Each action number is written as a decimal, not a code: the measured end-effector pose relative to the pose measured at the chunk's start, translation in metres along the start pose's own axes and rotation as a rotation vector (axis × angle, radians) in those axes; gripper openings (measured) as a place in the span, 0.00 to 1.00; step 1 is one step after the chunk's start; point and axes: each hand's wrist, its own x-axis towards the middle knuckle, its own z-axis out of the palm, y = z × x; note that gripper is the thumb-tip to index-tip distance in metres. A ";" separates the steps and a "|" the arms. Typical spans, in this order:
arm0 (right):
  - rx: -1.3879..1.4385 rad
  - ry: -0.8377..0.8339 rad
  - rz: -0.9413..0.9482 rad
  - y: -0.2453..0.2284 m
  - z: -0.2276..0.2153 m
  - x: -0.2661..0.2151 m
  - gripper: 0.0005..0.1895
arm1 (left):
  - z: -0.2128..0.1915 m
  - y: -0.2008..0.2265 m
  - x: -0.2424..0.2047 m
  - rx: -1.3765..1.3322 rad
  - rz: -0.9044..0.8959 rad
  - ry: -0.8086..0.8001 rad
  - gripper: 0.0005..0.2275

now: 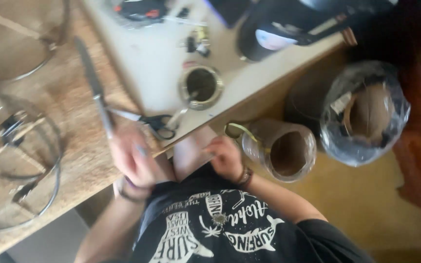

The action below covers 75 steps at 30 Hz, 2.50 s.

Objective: Measuring, cutting, and wrapping cord around a metal lampshade frame to create a decorative cover.

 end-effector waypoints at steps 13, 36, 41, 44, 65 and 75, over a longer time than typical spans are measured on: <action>1.024 0.844 0.880 0.264 -0.072 -0.082 0.28 | 0.188 -0.001 -0.126 0.589 0.193 -1.521 0.34; 0.536 0.696 0.981 0.199 -0.089 -0.030 0.60 | 0.198 -0.012 -0.140 0.729 0.260 -1.552 0.26; -0.727 0.302 0.577 0.169 -0.116 -0.039 0.44 | 0.197 -0.024 -0.161 0.720 0.205 -1.603 0.28; -0.896 -0.013 0.403 0.158 -0.127 -0.023 0.35 | 0.200 -0.025 -0.161 0.729 0.167 -1.615 0.28; -1.036 -0.086 0.229 0.133 -0.153 -0.049 0.26 | 0.271 -0.175 -0.180 1.215 0.484 -1.022 0.09; -0.769 0.078 0.463 0.115 -0.122 -0.066 0.38 | 0.269 -0.195 -0.188 1.032 0.362 -1.152 0.13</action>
